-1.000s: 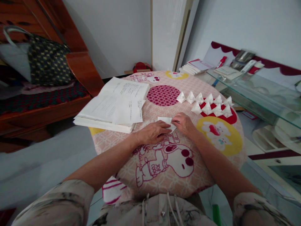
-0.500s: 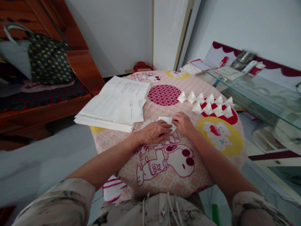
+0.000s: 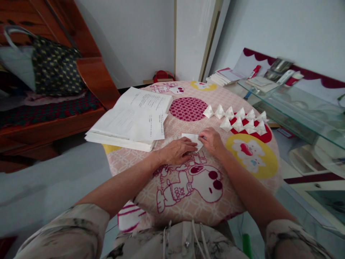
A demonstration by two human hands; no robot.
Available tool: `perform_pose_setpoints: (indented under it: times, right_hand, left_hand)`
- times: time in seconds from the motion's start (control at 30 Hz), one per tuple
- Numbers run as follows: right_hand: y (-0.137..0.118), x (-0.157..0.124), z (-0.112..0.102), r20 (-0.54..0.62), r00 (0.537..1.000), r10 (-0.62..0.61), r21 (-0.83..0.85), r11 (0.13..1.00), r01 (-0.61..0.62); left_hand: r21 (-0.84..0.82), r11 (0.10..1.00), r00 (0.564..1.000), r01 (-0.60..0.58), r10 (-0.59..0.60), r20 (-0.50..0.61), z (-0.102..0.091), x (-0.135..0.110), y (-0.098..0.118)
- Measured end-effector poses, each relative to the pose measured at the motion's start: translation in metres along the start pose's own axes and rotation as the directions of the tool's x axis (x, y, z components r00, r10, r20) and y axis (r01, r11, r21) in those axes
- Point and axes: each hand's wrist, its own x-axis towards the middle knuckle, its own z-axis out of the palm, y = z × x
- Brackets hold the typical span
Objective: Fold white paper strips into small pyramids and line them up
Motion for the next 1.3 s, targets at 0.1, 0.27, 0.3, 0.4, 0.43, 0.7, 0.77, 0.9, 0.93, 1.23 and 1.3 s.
perform_pose_setpoints:
  times: [0.1,0.27,0.3,0.4,0.43,0.7,0.77,0.9,0.93,1.23,1.3]
  right_hand:
    - [-0.004,-0.005,-0.013,-0.069,0.997,-0.019,0.073,0.997,0.024]
    - [-0.011,-0.011,-0.021,0.101,0.993,-0.056,0.194,0.980,0.036]
    - [-0.012,-0.012,-0.020,0.120,0.991,-0.055,0.194,0.981,0.031]
    - [-0.011,-0.013,-0.016,0.128,0.991,-0.031,0.183,0.983,0.007]
    - [-0.011,-0.013,-0.014,0.124,0.992,-0.018,0.175,0.985,-0.004]
    - [-0.011,-0.017,-0.008,0.112,0.993,0.029,0.140,0.989,-0.045]
    - [-0.011,-0.017,-0.008,0.101,0.994,0.035,0.129,0.990,-0.048]
    - [-0.006,-0.018,-0.009,0.070,0.996,0.062,0.103,0.992,-0.069]
    - [-0.004,-0.018,-0.009,0.064,0.995,0.071,0.101,0.992,-0.078]
    - [0.027,-0.013,-0.008,-0.044,0.979,0.199,0.121,0.974,-0.193]
    - [0.032,-0.013,-0.009,-0.117,0.954,0.277,0.109,0.958,-0.265]
  left_hand:
    - [0.008,1.000,1.000,0.005,-0.005,0.003,0.000,0.000,0.000]
    - [0.021,1.000,1.000,0.009,-0.009,-0.001,0.001,0.002,0.002]
    - [0.022,1.000,1.000,0.010,-0.010,0.002,0.001,0.002,0.002]
    - [0.026,1.000,1.000,0.014,-0.014,0.009,0.000,0.002,0.004]
    - [0.025,1.000,1.000,0.013,-0.013,0.011,0.000,0.002,0.004]
    - [0.039,0.999,1.000,0.013,-0.013,0.010,-0.001,0.003,0.005]
    - [0.036,0.999,1.000,0.013,-0.014,0.013,-0.001,0.003,0.005]
    - [0.013,1.000,1.000,0.005,-0.005,0.013,-0.002,0.004,0.006]
    - [0.008,1.000,1.000,0.005,-0.005,0.010,-0.002,0.004,0.006]
    - [0.033,0.999,1.000,0.001,0.000,-0.004,-0.001,0.003,0.005]
    - [0.046,0.999,1.000,0.002,-0.002,-0.001,-0.001,0.002,0.005]
